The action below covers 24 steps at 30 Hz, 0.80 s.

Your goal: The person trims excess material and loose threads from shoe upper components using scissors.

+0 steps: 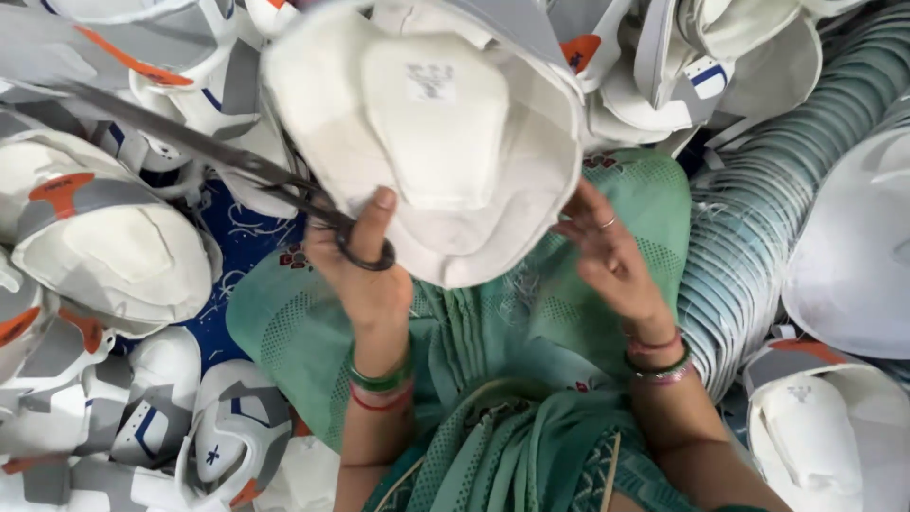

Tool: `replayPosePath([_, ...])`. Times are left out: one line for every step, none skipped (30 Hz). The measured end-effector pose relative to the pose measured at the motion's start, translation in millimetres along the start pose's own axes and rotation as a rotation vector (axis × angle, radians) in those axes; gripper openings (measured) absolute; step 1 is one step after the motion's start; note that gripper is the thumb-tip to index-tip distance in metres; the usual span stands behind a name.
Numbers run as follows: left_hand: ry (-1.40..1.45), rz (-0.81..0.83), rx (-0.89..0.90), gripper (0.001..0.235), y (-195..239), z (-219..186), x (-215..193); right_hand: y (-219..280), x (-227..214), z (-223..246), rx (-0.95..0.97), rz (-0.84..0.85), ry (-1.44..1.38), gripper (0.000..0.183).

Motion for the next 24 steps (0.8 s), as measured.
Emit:
replayPosePath([0.023,-0.042,-0.065,0.031,4.4,10.3,-0.4,-7.8,-2.4,21.1,-0.095,-0.068,-0.252,0.077])
replayPosePath([0.031,-0.036,-0.066,0.031,13.1,21.0,-9.2,-10.5,2.3,8.3,-0.099,-0.072,-0.245,0.077])
replayPosePath([-0.001,0.033,-0.095,0.027,22.0,34.8,-12.3,-12.8,-0.7,-11.6,-0.052,-0.162,-0.4,0.078])
replayPosePath([-0.036,0.098,-0.134,0.024,35.0,48.9,-16.9,-9.2,-1.8,-33.2,0.007,-0.257,-0.557,0.08])
replayPosePath([-0.033,0.099,-0.146,0.024,40.4,52.7,-23.0,-12.4,-1.5,-28.7,0.012,-0.267,-0.552,0.08])
replayPosePath([-0.106,0.133,-0.153,0.021,44.6,58.4,-25.5,-17.1,-3.2,-36.6,0.129,-0.323,-0.695,0.08])
replayPosePath([-0.18,0.166,-0.159,0.018,48.7,64.0,-28.0,-20.7,-2.8,-43.8,0.247,-0.379,-0.837,0.081])
replayPosePath([-0.173,0.166,-0.156,0.018,45.4,59.2,-17.6,-26.3,-2.0,-29.9,0.245,-0.377,-0.831,0.081])
replayPosePath([-0.198,0.164,-0.157,0.024,42.3,55.0,-7.9,-34.4,2.2,-10.6,0.189,-0.315,-0.876,0.079])
replayPosePath([-0.235,0.157,-0.163,0.031,41.5,47.4,-1.2,-39.1,10.7,8.1,0.142,-0.253,-0.93,0.077])
replayPosePath([-0.241,0.152,-0.165,0.031,43.0,50.9,-15.7,-38.0,11.8,10.5,0.149,-0.251,-0.934,0.077])
replayPosePath([-0.359,0.195,-0.149,0.033,44.1,54.6,-26.2,-38.4,10.6,19.8,0.077,-0.229,-0.893,0.076])
replayPosePath([-0.477,0.239,-0.133,0.038,45.7,58.8,-36.1,-38.1,8.8,29.4,0.005,-0.207,-0.85,0.075])
replayPosePath([-0.477,0.248,-0.137,0.038,41.0,46.4,-23.5,-37.5,5.1,22.7,0.002,-0.217,-0.85,0.075])
replayPosePath([-0.536,0.312,-0.052,0.037,37.1,28.7,-4.1,-34.7,-7.6,17.7,-0.042,-0.307,-0.738,0.077])
replayPosePath([-0.591,0.378,0.03,0.04,35.5,12.5,15.9,-29.0,-20.8,13.7,-0.082,-0.401,-0.622,0.078])
replayPosePath([-0.588,0.389,0.022,0.04,39.4,9.3,5.7,-28.3,-24.6,13.3,-0.082,-0.414,-0.619,0.078])
replayPosePath([-0.842,0.408,0.042,0.041,43.5,9.1,-4.9,-24.4,-37.8,18.7,-0.143,-0.516,-0.477,0.076])
replayPosePath([-1.097,0.425,0.063,0.042,47.2,8.6,-16.4,-19.7,-49.1,25.6,-0.203,-0.614,-0.333,0.075])
replayPosePath([-1.094,0.43,0.06,0.042,50.5,5.0,-12.8,-18.3,-50.7,22.8,-0.202,-0.619,-0.329,0.075])
replayPosePath([-1.124,0.495,0.133,0.042,56.7,-0.8,-2.6,-11.6,-57.7,24.5,-0.245,-0.703,-0.251,0.075])
replayPosePath([-1.152,0.56,0.206,0.043,63.6,-6.5,6.8,-4.5,-63.3,26.2,-0.287,-0.785,-0.173,0.076])
replayPosePath([-1.15,0.564,0.203,0.043,68.0,-7.6,3.5,-2.5,-64.9,21.3,-0.285,-0.788,-0.17,0.076])
replayPosePath([-1.264,0.589,0.212,0.042,73.0,-6.3,0.6,3.8,-69.0,19.1,-0.315,-0.848,-0.14,0.075])
Point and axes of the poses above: each hand's wrist, its own y-axis away from the middle knuckle, its own x-axis out of the palm, z = x × y, the point moved 9 cm from there along -y, towards the middle knuckle, and after that the axes turned 15 degrees about y, right-handed, at the moved point
